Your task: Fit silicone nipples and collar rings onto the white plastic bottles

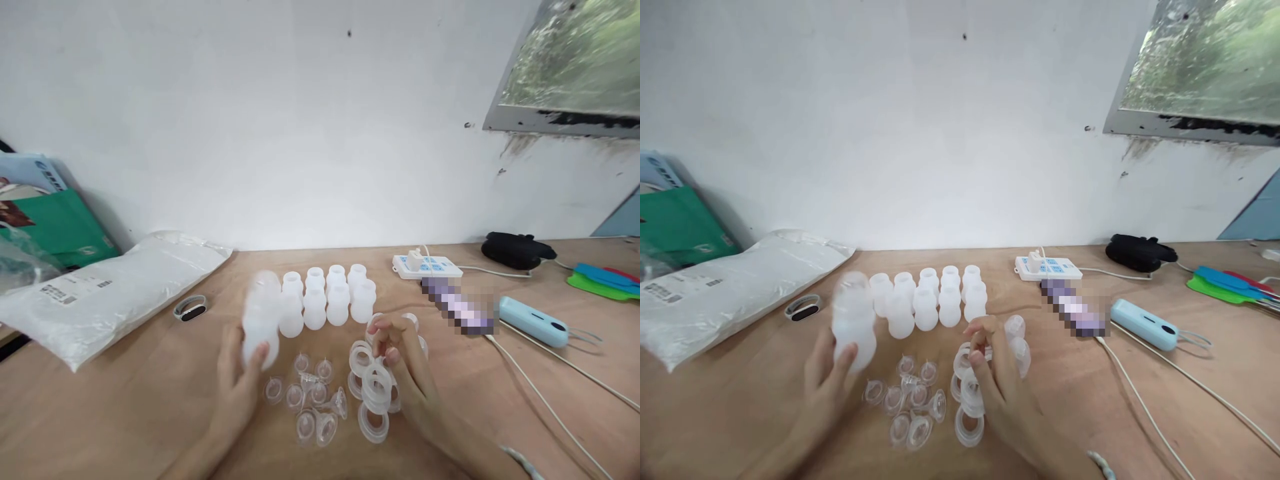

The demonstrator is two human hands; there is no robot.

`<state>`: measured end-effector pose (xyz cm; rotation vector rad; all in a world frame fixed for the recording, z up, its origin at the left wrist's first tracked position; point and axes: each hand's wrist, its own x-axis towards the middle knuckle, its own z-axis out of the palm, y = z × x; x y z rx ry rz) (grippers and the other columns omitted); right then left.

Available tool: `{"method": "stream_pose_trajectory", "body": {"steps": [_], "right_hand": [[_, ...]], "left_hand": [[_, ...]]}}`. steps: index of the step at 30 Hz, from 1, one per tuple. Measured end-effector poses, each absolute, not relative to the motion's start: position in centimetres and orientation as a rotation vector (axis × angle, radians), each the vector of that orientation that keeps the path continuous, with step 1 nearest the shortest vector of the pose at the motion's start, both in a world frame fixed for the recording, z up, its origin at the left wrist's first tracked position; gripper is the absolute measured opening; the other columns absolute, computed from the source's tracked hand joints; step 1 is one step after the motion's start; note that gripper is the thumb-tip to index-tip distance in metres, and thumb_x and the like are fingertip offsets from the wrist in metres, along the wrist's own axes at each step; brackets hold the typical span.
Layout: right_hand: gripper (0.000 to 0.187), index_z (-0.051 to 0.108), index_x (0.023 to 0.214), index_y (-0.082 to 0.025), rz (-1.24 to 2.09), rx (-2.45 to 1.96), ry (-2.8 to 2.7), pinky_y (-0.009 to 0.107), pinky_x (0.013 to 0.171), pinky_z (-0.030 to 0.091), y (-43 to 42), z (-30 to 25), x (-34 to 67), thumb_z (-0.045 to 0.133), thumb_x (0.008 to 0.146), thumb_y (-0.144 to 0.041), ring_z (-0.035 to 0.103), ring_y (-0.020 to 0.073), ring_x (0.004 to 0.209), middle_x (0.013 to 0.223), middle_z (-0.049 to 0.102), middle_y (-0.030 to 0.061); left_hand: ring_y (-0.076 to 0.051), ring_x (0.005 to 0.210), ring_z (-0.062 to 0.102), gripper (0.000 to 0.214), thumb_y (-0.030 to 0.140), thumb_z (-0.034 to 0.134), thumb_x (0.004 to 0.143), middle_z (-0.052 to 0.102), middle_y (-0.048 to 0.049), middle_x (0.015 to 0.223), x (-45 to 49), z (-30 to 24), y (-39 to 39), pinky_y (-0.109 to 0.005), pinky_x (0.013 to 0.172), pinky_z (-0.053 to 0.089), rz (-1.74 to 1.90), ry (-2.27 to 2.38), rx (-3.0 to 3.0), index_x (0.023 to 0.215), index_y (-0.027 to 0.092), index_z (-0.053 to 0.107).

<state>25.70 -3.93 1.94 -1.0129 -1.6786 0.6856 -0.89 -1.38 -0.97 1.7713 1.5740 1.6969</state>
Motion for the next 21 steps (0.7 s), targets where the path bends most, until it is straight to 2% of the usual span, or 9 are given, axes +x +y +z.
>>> {"method": "stream_pose_trajectory", "body": {"steps": [2, 5, 8, 12, 16, 21], "right_hand": [[0.026, 0.046, 0.118, -0.026, 0.705, -1.032, -1.668, 0.028, 0.063, 0.047, -3.9, 1.6, 26.0, 0.031, 0.105, -0.043, 0.054, 0.0167, 0.073, 0.088, 0.051, 0.0008], [0.023, 0.046, 0.117, -0.026, 0.658, -1.037, -1.681, 0.028, 0.060, 0.046, -4.0, 1.9, 26.2, 0.032, 0.105, -0.039, 0.054, 0.0171, 0.072, 0.085, 0.051, 0.0008], [0.014, 0.048, 0.111, -0.025, 0.469, -1.090, -1.696, 0.029, 0.063, 0.046, -3.9, 2.9, 26.2, 0.040, 0.102, -0.032, 0.056, 0.0177, 0.074, 0.083, 0.053, 0.0002], [0.007, 0.052, 0.100, -0.024, 0.262, -1.140, -1.747, 0.030, 0.065, 0.045, -3.4, 3.8, 26.4, 0.046, 0.096, -0.023, 0.057, 0.0181, 0.074, 0.081, 0.058, 0.0009], [0.009, 0.052, 0.090, -0.022, 0.173, -1.131, -1.868, 0.031, 0.065, 0.043, -3.0, 3.8, 26.3, 0.045, 0.093, -0.016, 0.056, 0.0190, 0.072, 0.077, 0.059, 0.0013], [0.014, 0.047, 0.083, -0.022, 0.140, -1.130, -2.037, 0.033, 0.068, 0.039, -2.7, 3.8, 26.4, 0.045, 0.089, -0.009, 0.053, 0.0194, 0.073, 0.079, 0.060, 0.0021]], "left_hand": [[-0.029, 0.120, 0.060, 0.040, 0.051, 0.049, 0.095, 0.063, -0.0070, 0.126, -1.5, -0.3, -0.1, -0.043, 0.098, 0.052, 1.693, 1.616, 1.470, 0.128, 0.028, 0.046], [-0.031, 0.110, 0.063, 0.043, 0.052, 0.057, 0.089, 0.063, -0.0085, 0.121, -2.3, 0.0, 1.5, -0.047, 0.091, 0.053, 1.600, 1.655, 1.430, 0.123, 0.025, 0.049], [-0.031, 0.099, 0.066, 0.046, 0.051, 0.066, 0.081, 0.063, -0.0099, 0.114, -2.7, -0.7, 2.4, -0.046, 0.084, 0.056, 1.504, 1.663, 1.452, 0.114, 0.020, 0.055], [-0.029, 0.096, 0.066, 0.047, 0.051, 0.070, 0.075, 0.059, -0.0083, 0.110, -2.7, -1.6, 2.8, -0.045, 0.085, 0.056, 1.444, 1.647, 1.503, 0.108, 0.018, 0.060], [-0.026, 0.088, 0.067, 0.043, 0.051, 0.071, 0.073, 0.056, -0.0045, 0.102, -2.6, -1.5, 2.9, -0.045, 0.087, 0.056, 1.414, 1.635, 1.536, 0.100, 0.018, 0.066], [-0.026, 0.091, 0.066, 0.044, 0.048, 0.072, 0.074, 0.056, -0.0044, 0.102, -2.2, -1.6, 2.9, -0.045, 0.088, 0.056, 1.407, 1.603, 1.547, 0.104, 0.018, 0.063]]}}
